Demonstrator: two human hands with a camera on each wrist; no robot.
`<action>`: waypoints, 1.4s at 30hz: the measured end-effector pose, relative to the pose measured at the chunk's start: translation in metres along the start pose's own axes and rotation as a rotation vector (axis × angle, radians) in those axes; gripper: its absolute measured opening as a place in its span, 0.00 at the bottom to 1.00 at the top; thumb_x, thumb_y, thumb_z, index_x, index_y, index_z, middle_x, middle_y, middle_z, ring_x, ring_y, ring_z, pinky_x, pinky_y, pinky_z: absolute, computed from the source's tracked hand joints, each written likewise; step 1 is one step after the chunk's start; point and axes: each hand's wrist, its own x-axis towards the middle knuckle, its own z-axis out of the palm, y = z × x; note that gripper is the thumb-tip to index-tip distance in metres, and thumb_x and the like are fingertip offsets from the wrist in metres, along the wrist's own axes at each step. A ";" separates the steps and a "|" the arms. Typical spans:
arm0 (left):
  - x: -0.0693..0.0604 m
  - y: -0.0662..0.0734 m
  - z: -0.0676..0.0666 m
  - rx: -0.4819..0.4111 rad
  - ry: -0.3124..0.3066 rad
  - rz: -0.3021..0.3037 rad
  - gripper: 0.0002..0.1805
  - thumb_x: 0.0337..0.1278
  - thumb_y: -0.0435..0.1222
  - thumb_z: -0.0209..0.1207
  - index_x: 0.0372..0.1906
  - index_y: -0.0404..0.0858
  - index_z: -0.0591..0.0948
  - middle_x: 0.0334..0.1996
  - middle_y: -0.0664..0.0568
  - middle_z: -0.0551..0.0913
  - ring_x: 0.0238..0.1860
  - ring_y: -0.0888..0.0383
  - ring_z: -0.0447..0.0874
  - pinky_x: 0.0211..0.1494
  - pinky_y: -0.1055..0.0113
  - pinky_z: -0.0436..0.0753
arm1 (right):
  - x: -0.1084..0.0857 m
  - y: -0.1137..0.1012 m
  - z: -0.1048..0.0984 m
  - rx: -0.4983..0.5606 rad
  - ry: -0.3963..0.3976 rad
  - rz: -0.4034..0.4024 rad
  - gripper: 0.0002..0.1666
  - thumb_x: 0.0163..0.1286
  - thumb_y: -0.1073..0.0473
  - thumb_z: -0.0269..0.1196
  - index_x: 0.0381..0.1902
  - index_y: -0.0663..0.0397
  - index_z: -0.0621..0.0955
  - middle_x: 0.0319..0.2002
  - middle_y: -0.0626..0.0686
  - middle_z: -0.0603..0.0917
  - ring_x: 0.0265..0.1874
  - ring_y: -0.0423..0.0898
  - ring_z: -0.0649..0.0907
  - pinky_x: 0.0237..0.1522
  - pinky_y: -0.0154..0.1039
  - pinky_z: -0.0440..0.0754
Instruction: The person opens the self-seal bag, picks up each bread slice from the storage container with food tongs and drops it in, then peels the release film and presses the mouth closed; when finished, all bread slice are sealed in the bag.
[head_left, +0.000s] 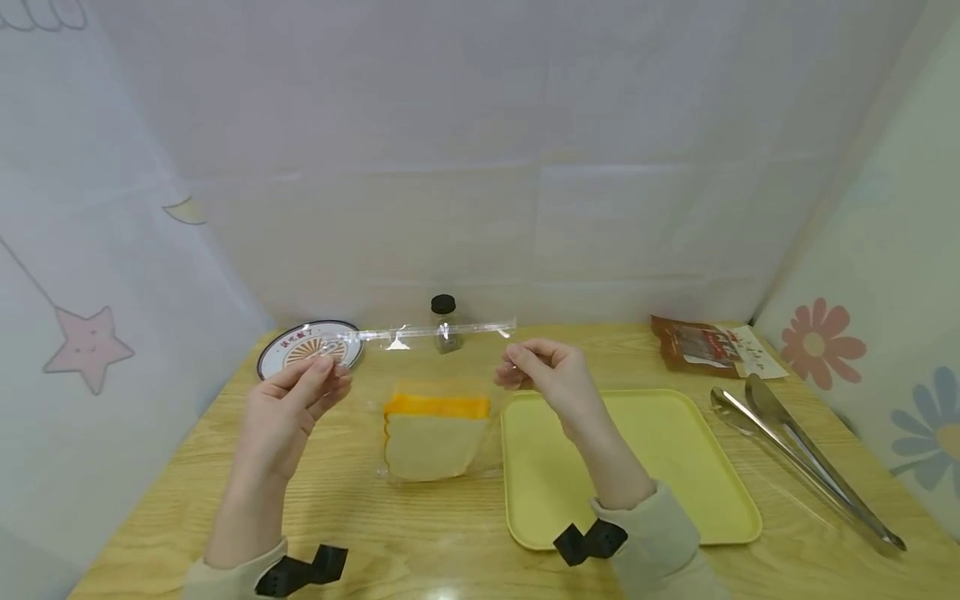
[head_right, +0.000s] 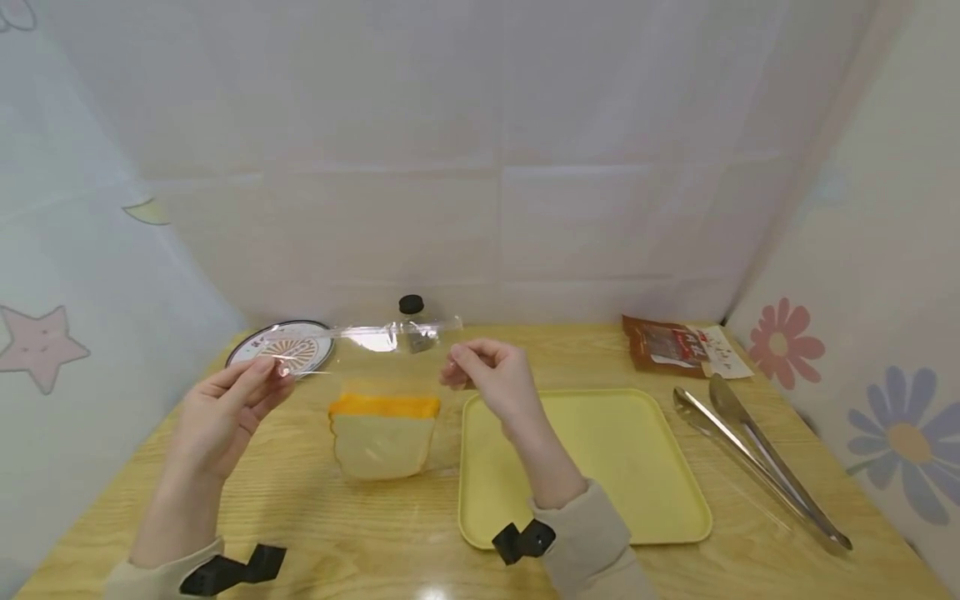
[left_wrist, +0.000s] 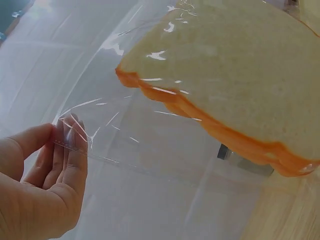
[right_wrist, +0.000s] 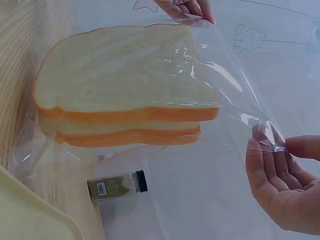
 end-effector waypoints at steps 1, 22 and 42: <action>0.000 0.000 0.000 -0.001 0.002 0.000 0.09 0.63 0.30 0.55 0.39 0.38 0.86 0.31 0.54 0.87 0.33 0.61 0.87 0.44 0.69 0.86 | 0.000 -0.001 -0.001 -0.013 -0.013 0.007 0.15 0.70 0.60 0.58 0.42 0.71 0.80 0.28 0.50 0.87 0.29 0.43 0.86 0.42 0.42 0.86; -0.003 -0.001 0.002 -0.047 0.019 0.057 0.10 0.62 0.27 0.54 0.41 0.35 0.86 0.32 0.52 0.88 0.34 0.60 0.88 0.44 0.67 0.85 | 0.024 -0.074 0.051 -0.737 -0.023 -0.628 0.09 0.65 0.66 0.61 0.42 0.63 0.82 0.41 0.56 0.85 0.43 0.48 0.83 0.50 0.37 0.82; -0.002 -0.005 0.007 0.015 -0.019 0.115 0.12 0.64 0.27 0.52 0.44 0.37 0.85 0.33 0.54 0.88 0.35 0.62 0.87 0.46 0.68 0.85 | 0.047 -0.073 0.126 -1.139 -0.431 -0.641 0.10 0.69 0.59 0.58 0.45 0.51 0.83 0.43 0.46 0.84 0.42 0.39 0.81 0.45 0.26 0.78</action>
